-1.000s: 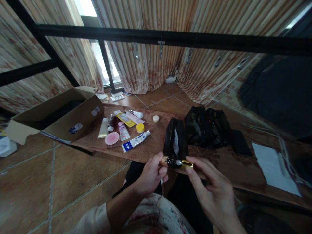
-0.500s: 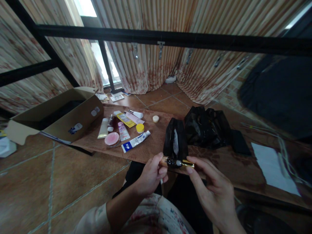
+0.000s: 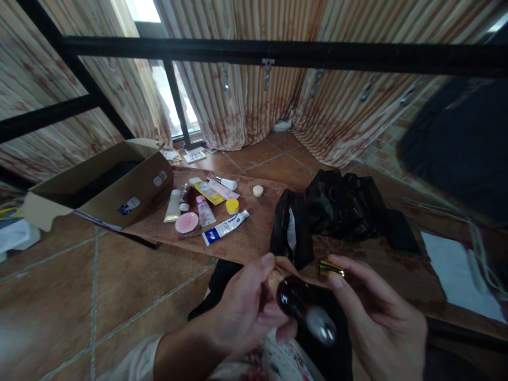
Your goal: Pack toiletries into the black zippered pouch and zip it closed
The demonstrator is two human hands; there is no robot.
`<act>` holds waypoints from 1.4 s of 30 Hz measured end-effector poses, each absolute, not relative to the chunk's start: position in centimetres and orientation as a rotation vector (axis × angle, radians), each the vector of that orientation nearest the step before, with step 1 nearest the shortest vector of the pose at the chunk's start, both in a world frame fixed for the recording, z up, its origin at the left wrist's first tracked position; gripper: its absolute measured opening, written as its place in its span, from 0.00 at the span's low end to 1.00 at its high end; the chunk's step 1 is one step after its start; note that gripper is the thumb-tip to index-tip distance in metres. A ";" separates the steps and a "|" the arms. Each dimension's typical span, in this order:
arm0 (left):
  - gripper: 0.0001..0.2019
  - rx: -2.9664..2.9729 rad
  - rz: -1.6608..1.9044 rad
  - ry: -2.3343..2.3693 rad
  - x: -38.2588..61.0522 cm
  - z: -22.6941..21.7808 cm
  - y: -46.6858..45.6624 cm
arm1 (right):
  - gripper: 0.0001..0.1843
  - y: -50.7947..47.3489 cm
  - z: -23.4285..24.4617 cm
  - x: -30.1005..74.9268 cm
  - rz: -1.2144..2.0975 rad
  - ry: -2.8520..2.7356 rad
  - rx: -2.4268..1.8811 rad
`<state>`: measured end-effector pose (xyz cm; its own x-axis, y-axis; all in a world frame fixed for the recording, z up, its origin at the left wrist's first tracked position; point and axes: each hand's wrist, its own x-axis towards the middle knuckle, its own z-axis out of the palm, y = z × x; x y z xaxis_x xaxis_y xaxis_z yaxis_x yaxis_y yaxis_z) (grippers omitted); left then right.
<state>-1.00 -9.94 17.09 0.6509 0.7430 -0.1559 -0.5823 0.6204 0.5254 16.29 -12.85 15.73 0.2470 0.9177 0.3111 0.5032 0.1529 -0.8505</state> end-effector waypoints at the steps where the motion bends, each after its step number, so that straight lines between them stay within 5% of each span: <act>1: 0.23 0.500 0.778 0.326 -1.2 18.2 -10.2 | 0.14 -13.0 15.9 16.3 0.503 -1.375 -1.507; 18: 0.25 0.644 0.742 0.258 -2.0 21.9 -10.8 | 0.15 -13.2 16.5 16.0 0.560 -1.295 -1.582; 31: 0.19 0.473 0.895 0.690 -0.6 13.8 -8.8 | 0.16 -12.9 16.6 16.1 0.572 -1.341 -1.476; 42: 0.19 0.777 0.959 0.868 -0.4 12.7 -8.6 | 0.13 -12.3 15.9 16.2 0.421 -1.669 -1.439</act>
<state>-0.44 -8.57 12.69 0.3108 0.9122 -0.2669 -0.3568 0.3723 0.8568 16.15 -12.30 15.91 0.0450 0.9211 0.3867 0.6275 0.2751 -0.7284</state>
